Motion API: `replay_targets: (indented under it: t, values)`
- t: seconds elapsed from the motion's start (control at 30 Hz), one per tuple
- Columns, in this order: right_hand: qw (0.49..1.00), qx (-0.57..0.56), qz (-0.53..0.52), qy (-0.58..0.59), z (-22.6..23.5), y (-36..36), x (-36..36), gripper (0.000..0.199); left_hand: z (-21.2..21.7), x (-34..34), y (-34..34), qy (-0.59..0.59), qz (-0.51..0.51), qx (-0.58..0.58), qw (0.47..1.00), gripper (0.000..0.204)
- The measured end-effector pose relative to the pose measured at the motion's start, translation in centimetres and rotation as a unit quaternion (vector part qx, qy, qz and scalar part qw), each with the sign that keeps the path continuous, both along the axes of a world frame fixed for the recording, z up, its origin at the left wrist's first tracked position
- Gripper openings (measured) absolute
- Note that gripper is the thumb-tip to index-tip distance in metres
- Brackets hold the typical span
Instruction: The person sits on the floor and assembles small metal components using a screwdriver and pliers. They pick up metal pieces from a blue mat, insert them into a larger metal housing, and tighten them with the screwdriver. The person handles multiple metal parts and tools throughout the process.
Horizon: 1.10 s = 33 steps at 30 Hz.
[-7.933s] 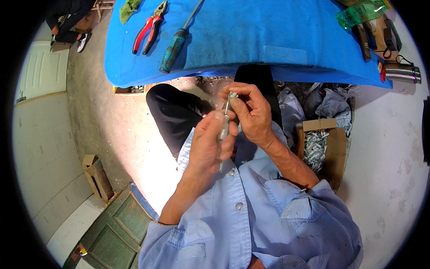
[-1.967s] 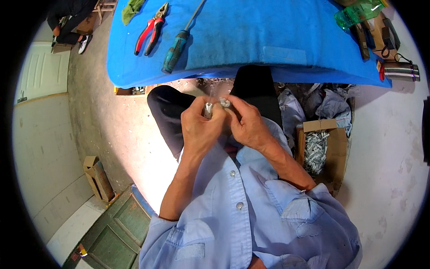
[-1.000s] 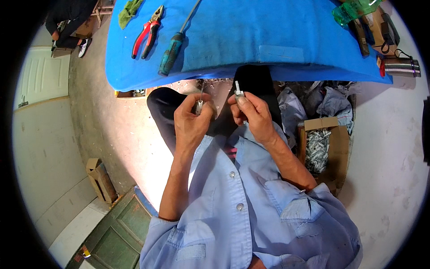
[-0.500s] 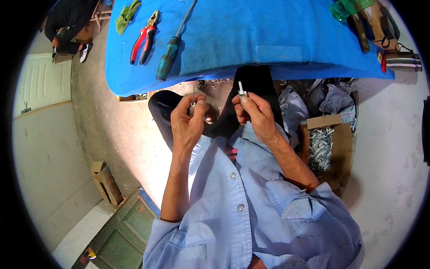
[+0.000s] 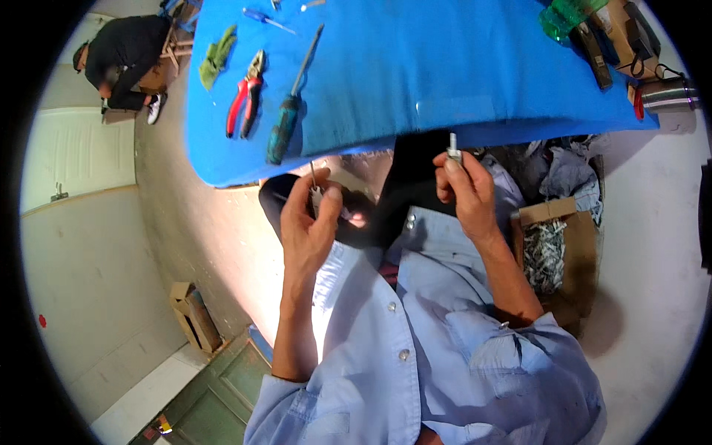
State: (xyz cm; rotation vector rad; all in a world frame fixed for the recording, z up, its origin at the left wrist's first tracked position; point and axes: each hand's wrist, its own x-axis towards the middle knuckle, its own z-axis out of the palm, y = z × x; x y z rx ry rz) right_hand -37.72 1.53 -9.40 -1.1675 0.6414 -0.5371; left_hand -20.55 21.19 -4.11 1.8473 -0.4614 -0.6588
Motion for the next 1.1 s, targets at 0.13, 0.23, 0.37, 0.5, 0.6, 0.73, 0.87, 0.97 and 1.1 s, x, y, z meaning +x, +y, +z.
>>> replay_targets:
  t: [0.13,0.23,0.37,0.5,0.6,0.73,0.87,0.97,1.1]
  values:
    - [0.995,-0.088,-0.035,-0.012,1.6,-2.5,-0.5,0.021,2.5,0.1,-1.7,0.037,-0.02,-0.003,0.999,0.047]
    - [0.982,-0.176,-0.064,-0.003,3.4,-4.4,-0.3,0.02,4.0,1.2,-3.3,0.023,-0.061,0.003,0.998,0.044]
    - [0.95,-0.297,-0.082,0.052,5.9,-7.9,0.3,0.02,4.3,4.1,-6.5,-0.115,-0.11,0.01,0.987,0.043]
    - [0.919,-0.377,-0.086,0.077,6.9,-11.1,2.1,0.02,3.9,7.8,-10.3,-0.219,-0.121,0.052,0.967,0.044]
    - [0.89,-0.435,-0.09,0.105,6.3,-12.7,4.1,0.018,2.3,9.5,-12.4,-0.296,-0.104,0.069,0.947,0.048]
    - [0.87,-0.47,-0.096,0.119,4.6,-15.0,4.7,0.019,-0.2,11.0,-16.0,-0.423,-0.121,0.019,0.898,0.053]
    - [0.851,-0.496,-0.099,0.137,2.8,-15.1,4.8,0.022,-0.2,10.1,-16.7,-0.394,-0.112,0.036,0.912,0.054]
    - [0.847,-0.503,-0.099,0.143,3.1,-14.6,5.2,0.022,0.8,9.2,-15.5,-0.43,-0.105,0.059,0.895,0.053]
    - [0.844,-0.505,-0.116,0.139,2.2,-14.5,5.4,0.022,2.6,7.6,-13.9,-0.455,-0.066,0.05,0.887,0.047]
